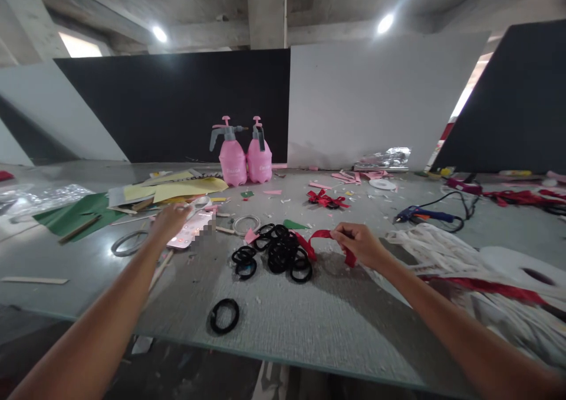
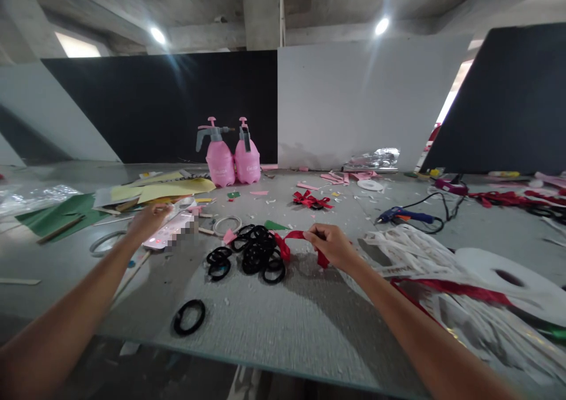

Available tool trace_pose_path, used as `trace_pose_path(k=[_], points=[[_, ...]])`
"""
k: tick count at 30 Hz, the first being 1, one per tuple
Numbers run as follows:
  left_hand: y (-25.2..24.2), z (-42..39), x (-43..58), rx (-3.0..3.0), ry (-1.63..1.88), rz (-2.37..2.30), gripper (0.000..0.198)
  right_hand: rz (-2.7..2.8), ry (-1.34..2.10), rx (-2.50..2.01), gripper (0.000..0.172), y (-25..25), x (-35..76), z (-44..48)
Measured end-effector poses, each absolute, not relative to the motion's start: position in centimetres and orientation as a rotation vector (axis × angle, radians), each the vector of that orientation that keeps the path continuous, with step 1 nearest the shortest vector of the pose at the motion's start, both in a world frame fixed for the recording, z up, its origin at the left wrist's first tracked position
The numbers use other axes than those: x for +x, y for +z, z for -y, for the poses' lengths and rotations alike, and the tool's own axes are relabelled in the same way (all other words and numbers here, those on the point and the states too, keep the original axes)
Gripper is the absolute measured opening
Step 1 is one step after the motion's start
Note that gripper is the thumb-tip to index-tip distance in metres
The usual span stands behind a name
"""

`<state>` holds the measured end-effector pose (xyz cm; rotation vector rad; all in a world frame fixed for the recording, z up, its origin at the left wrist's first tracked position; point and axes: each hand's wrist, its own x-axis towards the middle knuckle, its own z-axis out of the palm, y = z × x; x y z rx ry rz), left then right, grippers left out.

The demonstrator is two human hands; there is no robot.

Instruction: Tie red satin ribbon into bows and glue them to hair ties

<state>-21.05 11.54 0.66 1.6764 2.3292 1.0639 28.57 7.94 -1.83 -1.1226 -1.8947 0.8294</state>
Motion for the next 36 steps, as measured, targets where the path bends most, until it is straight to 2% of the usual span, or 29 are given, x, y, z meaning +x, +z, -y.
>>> trace_pose_path(k=[2,4,10,14,16,23,30,36], points=[[1.4,-12.6,-18.3,1.765,1.184,-2.354,0.038,1.901,0.823,-1.126,0.036,-1.7,28.4,-7.8],[2.1,-13.2,-14.2,1.953,1.241,-2.092,0.033,1.904,0.814,-1.129,0.035,-1.7,28.4,-7.8],[3.5,-12.4,-0.8,2.279,0.968,-1.352,0.027,1.901,0.826,-1.146,0.034,-1.8,28.6,-8.0],[4.3,-11.4,4.9,2.279,0.711,-0.965,0.033,1.912,0.818,-1.181,0.035,-1.5,28.5,-8.0],[3.9,-10.9,6.9,2.236,0.693,-0.855,0.037,1.912,0.818,-1.200,0.035,-1.4,28.4,-8.0],[0.6,-9.6,9.1,2.080,0.733,-0.801,0.035,1.897,0.874,-1.144,0.037,-2.0,28.3,-8.2],[0.2,-10.1,8.3,1.857,0.812,-0.787,0.036,1.686,1.164,-1.061,0.036,-1.7,27.8,-7.7],[0.1,-10.0,8.3,1.870,0.891,-0.782,0.033,1.564,1.236,-1.016,0.037,-1.4,27.4,-7.4]])
